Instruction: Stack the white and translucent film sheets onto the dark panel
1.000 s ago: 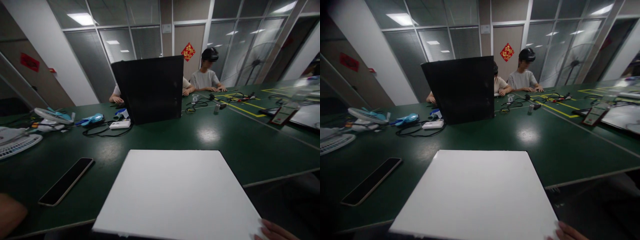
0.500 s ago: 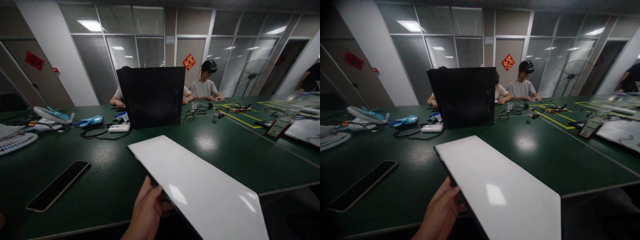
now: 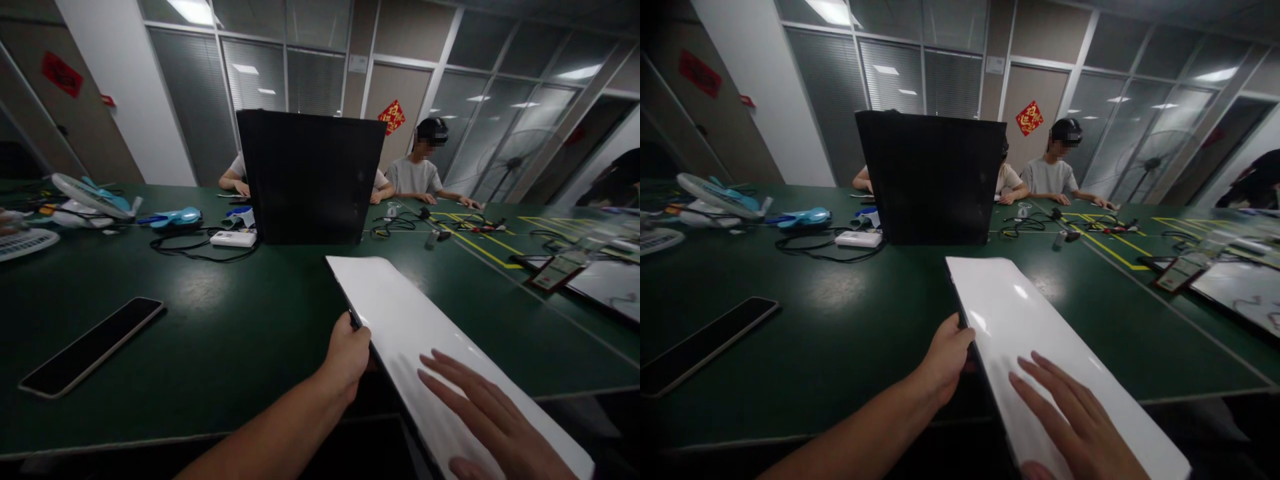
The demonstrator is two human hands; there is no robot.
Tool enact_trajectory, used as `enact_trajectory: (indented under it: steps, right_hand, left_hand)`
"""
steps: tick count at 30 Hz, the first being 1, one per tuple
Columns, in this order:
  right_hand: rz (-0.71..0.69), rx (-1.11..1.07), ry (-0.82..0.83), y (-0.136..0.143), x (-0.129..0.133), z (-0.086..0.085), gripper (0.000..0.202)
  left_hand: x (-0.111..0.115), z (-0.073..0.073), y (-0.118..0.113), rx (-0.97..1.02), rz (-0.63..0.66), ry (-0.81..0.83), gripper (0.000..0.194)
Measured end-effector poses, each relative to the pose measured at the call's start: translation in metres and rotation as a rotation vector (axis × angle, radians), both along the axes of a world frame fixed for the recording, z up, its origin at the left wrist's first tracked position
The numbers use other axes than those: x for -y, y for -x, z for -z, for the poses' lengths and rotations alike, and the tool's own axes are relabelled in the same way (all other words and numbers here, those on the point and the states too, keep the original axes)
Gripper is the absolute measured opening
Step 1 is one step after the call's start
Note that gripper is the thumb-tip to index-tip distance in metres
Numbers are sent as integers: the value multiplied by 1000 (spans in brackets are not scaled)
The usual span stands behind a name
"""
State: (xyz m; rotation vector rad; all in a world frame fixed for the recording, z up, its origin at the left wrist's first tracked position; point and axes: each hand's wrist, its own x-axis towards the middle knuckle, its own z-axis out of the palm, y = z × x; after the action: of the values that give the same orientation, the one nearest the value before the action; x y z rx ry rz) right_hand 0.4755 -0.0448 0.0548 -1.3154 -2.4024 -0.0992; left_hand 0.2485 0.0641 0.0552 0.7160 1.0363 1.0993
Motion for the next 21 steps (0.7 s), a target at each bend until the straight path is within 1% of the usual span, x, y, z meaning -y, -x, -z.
enact_trajectory:
  steps: [2,3,5,8,11,14,18,21]
  right_hand:
    - [7,13,30,9,-14,-16,75]
    - [-8,24,47,12,-17,-20,79]
    - [-72,64,91,18,-19,-22,84]
    - [-102,129,127,17,-23,-10,85]
    - [-50,160,120,8,-31,7,84]
    - [17,152,136,-3,-41,22,79]
    - [122,158,227,-21,-52,33,65]
    - [186,165,306,-40,-62,37,61]
  left_hand:
    - [-1,0,-9,4,-15,-6,34]
    - [-2,0,-13,4,-30,-11,33]
    - [-3,4,-20,-1,-73,-23,31]
    - [-6,12,-27,-18,-136,-36,33]
    - [-6,20,-31,-7,-158,-45,36]
    - [-4,26,-32,36,-149,-53,38]
    - [1,27,-27,84,-123,-34,31]
    - [8,24,-16,97,-108,10,31]
